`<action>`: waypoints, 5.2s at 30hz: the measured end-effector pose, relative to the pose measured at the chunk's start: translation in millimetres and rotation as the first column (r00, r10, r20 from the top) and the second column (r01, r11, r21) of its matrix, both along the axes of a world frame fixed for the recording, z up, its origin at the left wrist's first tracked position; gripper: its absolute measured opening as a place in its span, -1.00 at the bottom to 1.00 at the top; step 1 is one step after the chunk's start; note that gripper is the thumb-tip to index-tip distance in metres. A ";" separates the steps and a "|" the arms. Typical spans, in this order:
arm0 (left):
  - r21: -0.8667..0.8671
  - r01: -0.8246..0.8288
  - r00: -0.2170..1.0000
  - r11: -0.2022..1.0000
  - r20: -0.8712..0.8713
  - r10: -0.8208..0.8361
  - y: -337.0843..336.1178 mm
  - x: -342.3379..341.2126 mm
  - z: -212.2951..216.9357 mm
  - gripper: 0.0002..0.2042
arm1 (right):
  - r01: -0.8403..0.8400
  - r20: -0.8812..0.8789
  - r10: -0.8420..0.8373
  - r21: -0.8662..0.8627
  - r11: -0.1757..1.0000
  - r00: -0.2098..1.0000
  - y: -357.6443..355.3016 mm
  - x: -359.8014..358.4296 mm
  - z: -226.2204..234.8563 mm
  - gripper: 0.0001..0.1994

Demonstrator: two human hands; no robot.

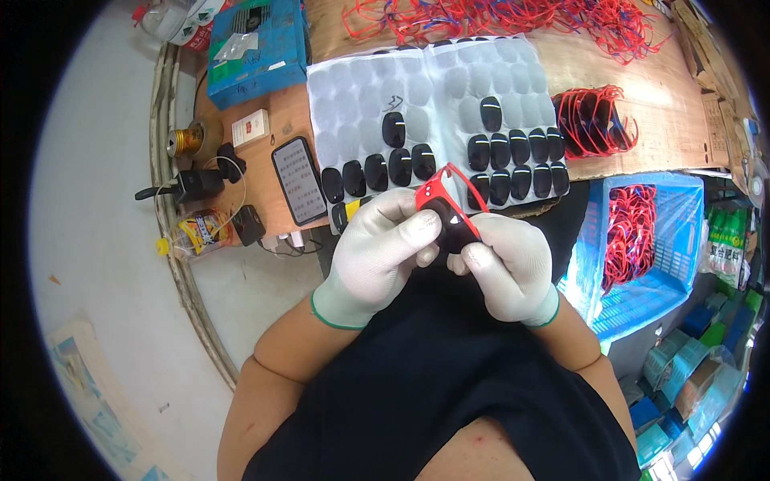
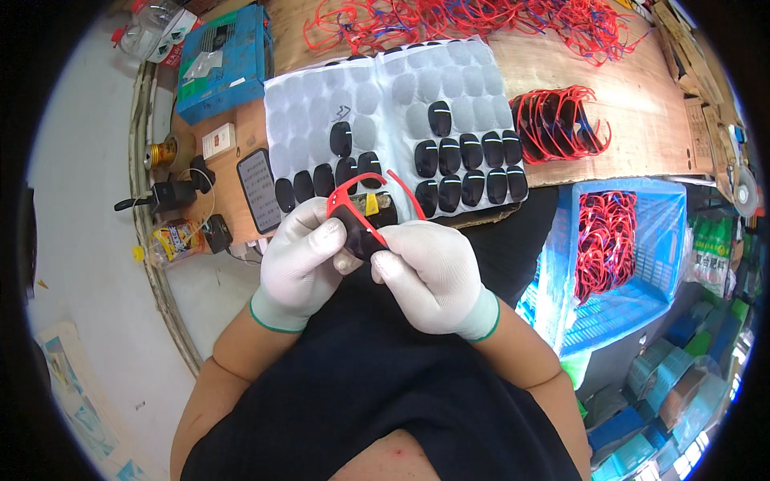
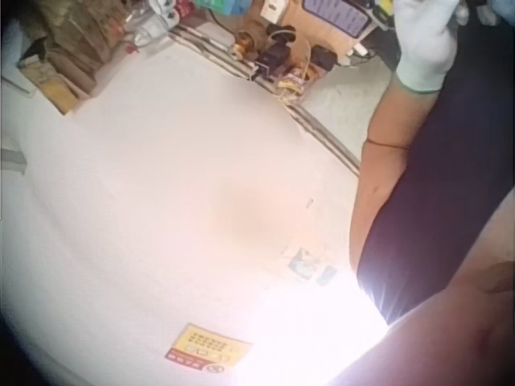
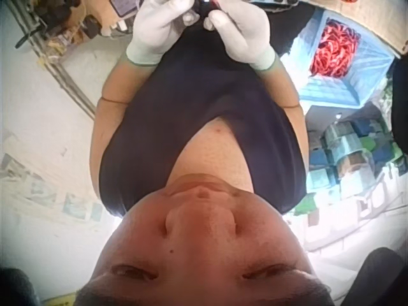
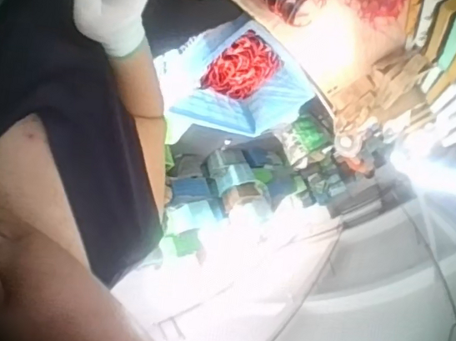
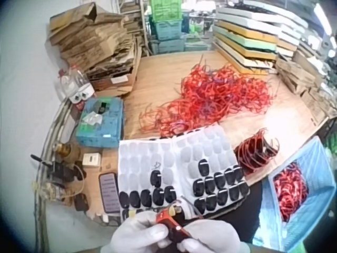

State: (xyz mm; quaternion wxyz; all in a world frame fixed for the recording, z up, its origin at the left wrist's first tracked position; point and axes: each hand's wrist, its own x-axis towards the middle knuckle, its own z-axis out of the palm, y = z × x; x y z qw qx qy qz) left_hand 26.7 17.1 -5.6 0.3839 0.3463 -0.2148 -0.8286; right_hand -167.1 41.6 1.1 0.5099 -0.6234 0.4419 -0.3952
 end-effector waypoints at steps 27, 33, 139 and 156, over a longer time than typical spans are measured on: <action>-0.444 0.222 0.904 0.868 0.427 -0.013 0.0 -7.8 5.8 -0.86 | 0.103 -0.176 -0.115 -0.076 0.992 0.978 -0.9 -5.6 7.3 -0.84; -0.411 0.459 0.735 0.787 0.674 -0.076 -12.6 -1.9 9.9 -0.88 | 0.241 -0.163 -0.243 -0.032 0.970 0.956 1.3 8.5 11.0 -0.89; -0.563 0.606 0.138 0.562 0.770 0.623 -304.2 27.0 14.4 -0.75 | 0.135 -0.730 -0.327 -0.310 0.941 0.600 -128.3 -70.6 -71.7 -0.69; -0.699 0.542 0.674 0.468 0.693 0.255 -98.9 45.0 -5.2 -0.83 | -0.112 -0.699 -0.217 -0.392 0.913 0.681 -108.3 -88.1 -47.2 -0.64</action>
